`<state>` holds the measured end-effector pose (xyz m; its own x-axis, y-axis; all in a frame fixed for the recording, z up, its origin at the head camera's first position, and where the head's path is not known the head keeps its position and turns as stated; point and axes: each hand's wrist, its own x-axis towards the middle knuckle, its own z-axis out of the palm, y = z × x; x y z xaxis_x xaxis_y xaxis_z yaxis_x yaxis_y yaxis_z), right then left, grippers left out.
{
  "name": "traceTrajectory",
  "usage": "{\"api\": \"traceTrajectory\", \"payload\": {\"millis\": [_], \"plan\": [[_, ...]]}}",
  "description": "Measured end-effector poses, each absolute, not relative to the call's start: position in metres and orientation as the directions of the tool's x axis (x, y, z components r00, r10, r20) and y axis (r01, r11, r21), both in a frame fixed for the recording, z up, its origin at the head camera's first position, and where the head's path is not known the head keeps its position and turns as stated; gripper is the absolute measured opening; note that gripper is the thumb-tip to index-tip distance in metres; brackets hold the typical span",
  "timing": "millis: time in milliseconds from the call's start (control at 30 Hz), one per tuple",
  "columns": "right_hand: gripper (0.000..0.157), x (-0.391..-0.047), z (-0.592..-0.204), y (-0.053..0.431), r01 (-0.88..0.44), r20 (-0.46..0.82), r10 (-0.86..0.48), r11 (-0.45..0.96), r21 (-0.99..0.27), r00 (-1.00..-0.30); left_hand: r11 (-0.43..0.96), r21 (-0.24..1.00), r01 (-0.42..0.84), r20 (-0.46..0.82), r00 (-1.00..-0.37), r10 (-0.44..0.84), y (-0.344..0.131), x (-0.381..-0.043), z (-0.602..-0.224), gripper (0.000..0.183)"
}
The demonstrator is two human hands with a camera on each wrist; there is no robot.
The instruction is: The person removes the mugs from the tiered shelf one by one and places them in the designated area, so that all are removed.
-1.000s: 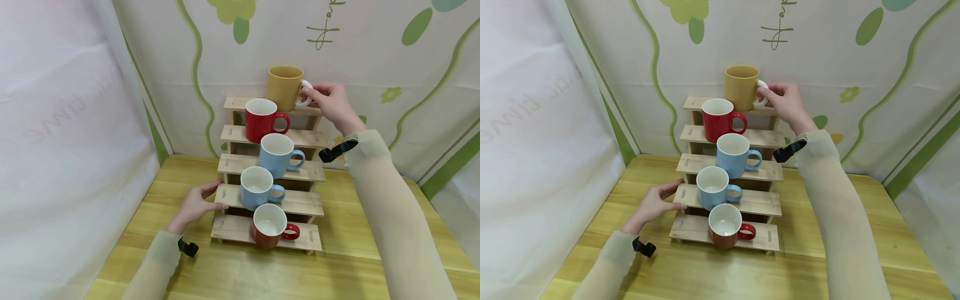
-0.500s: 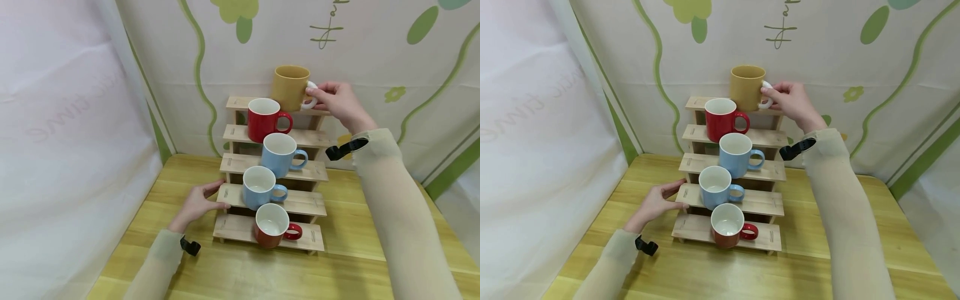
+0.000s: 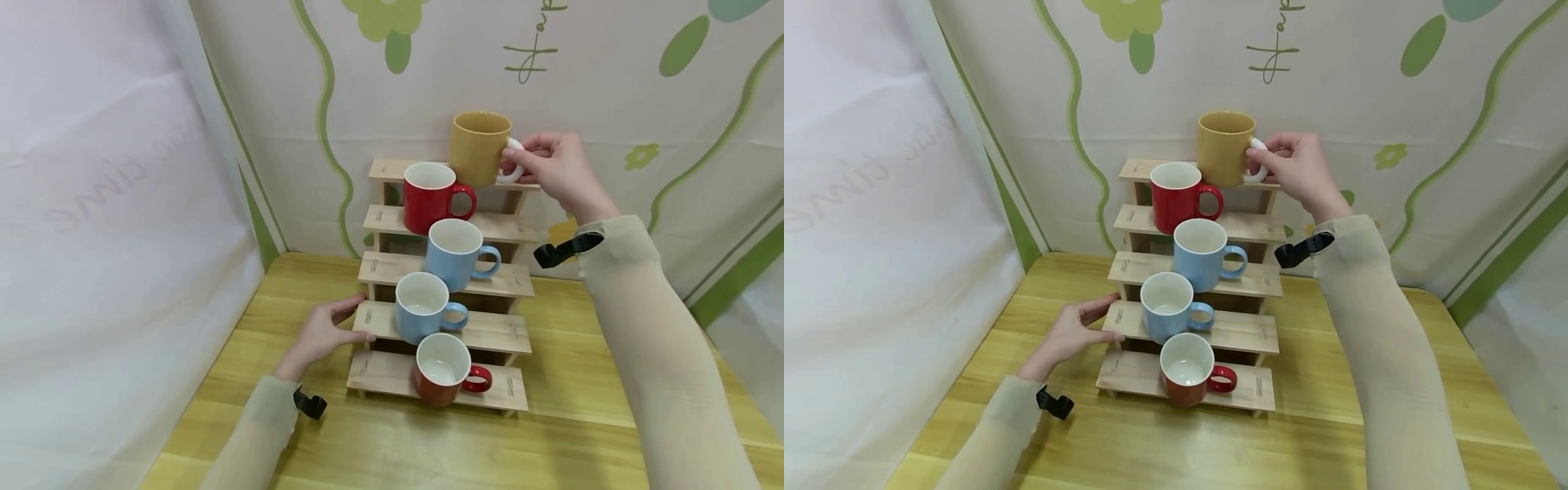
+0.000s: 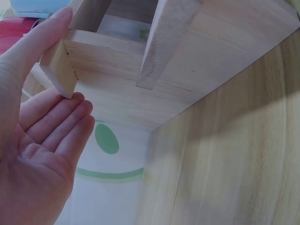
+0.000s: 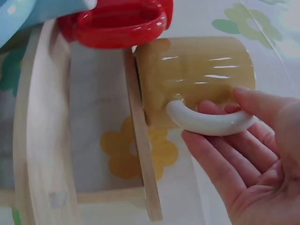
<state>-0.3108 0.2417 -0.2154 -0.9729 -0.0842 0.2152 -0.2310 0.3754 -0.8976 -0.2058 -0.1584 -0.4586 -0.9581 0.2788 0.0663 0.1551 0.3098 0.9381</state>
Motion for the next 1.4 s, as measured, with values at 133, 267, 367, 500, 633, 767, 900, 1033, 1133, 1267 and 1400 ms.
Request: {"api": "traceTrajectory", "payload": {"millis": [133,267,367,500,633,767,900,1033,1133,1267,1400], "plan": [[0.039,-0.306,-0.218,0.249,-0.278,0.28,-0.054,0.394,-0.876,-0.959,0.316,0.934,0.164,0.071,-0.956,0.285,-0.157,-0.206,-0.458,0.083],[0.037,-0.3,-0.222,0.259,-0.308,0.331,-0.013,0.399,-0.864,-0.944,0.327,0.932,0.154,0.059,-0.957,0.283,-0.156,-0.207,-0.457,0.084],[0.035,-0.296,-0.223,0.268,-0.317,0.355,0.016,0.41,-0.855,-0.935,0.332,0.931,0.154,0.057,-0.957,0.283,-0.155,-0.207,-0.457,0.085],[0.035,-0.286,-0.224,0.283,-0.321,0.373,0.052,0.41,-0.854,-0.926,0.323,0.931,0.168,0.069,-0.953,0.296,-0.156,-0.207,-0.456,0.086],[0.035,-0.274,-0.225,0.3,-0.334,0.4,0.092,0.4,-0.853,-0.912,0.308,0.936,0.171,0.073,-0.949,0.305,-0.155,-0.206,-0.453,0.083],[0.029,-0.264,-0.222,0.315,-0.35,0.408,0.134,0.319,-0.881,-0.903,0.314,0.933,0.174,0.076,-0.951,0.3,-0.157,-0.205,-0.453,0.082],[0.023,-0.255,-0.217,0.329,-0.38,0.417,0.163,0.216,-0.9,-0.894,0.329,0.927,0.179,0.081,-0.953,0.292,-0.16,-0.208,-0.457,0.085],[0.022,-0.244,-0.215,0.343,-0.404,0.438,0.197,0.193,-0.894,-0.877,0.342,0.922,0.183,0.081,-0.953,0.293,-0.16,-0.207,-0.457,0.085],[0.023,-0.237,-0.216,0.352,-0.386,0.445,0.236,0.258,-0.886,-0.864,0.353,0.919,0.174,0.071,-0.955,0.287,-0.16,-0.207,-0.457,0.086],[0.026,-0.228,-0.221,0.367,-0.332,0.444,0.289,0.363,-0.871,-0.848,0.355,0.92,0.165,0.062,-0.957,0.284,-0.16,-0.207,-0.456,0.085],[0.022,-0.223,-0.232,0.381,-0.285,0.429,0.327,0.405,-0.869,-0.842,0.345,0.924,0.165,0.064,-0.956,0.287,-0.161,-0.207,-0.456,0.084]]}}
